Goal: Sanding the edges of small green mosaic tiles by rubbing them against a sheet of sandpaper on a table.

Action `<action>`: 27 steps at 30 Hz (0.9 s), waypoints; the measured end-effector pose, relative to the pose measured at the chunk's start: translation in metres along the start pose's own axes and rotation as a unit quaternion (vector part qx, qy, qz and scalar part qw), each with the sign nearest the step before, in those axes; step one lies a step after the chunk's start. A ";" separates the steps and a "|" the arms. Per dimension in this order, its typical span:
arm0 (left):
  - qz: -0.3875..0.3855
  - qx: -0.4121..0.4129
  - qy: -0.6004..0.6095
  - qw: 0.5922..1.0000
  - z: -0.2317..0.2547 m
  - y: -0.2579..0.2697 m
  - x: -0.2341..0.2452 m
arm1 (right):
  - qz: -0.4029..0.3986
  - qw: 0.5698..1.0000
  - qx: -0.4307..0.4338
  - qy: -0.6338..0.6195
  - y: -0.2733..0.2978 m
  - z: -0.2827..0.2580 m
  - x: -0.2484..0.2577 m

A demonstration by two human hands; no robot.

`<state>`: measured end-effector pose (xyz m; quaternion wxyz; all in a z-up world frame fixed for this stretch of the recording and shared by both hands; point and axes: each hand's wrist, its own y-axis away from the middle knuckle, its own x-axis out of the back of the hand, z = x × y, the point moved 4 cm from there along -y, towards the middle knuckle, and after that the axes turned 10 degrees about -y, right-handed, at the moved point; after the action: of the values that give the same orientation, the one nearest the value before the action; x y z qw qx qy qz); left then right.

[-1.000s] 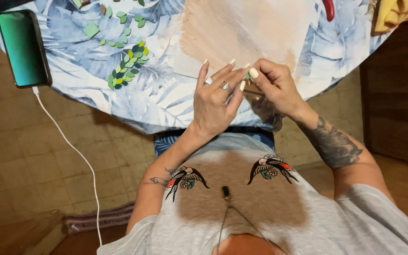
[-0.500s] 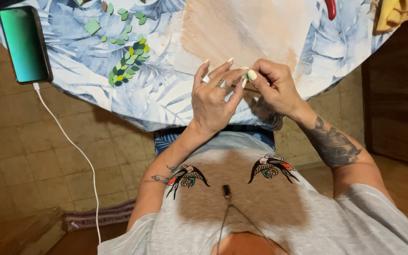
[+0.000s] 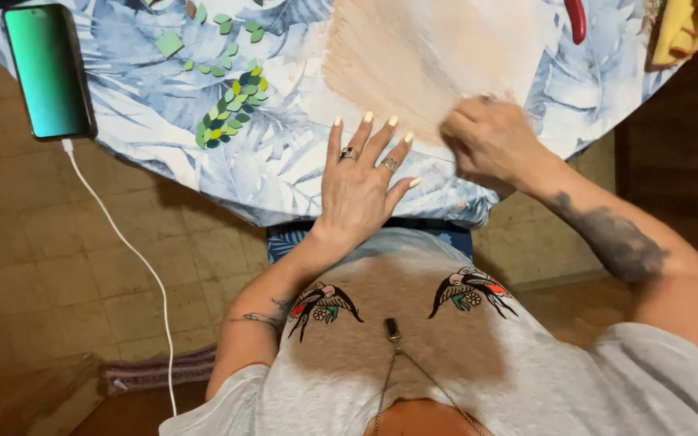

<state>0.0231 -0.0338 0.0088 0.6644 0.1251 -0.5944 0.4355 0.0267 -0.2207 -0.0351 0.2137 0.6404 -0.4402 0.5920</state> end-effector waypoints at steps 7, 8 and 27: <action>-0.081 -0.017 -0.100 0.992 0.000 0.001 -0.005 | 0.028 0.997 0.048 -0.063 -0.140 -0.003 -0.014; -0.061 -0.017 -0.091 0.994 0.001 0.001 -0.003 | 0.059 0.995 0.063 -0.048 -0.147 0.003 -0.018; -0.084 -0.028 -0.091 0.992 -0.003 0.001 -0.004 | -0.057 0.994 0.076 -0.048 -0.090 -0.017 0.000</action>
<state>0.0246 -0.0330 0.0040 0.6447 0.1948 -0.6521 0.3481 0.0901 -0.1604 -0.0092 0.1767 0.7063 -0.3667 0.5792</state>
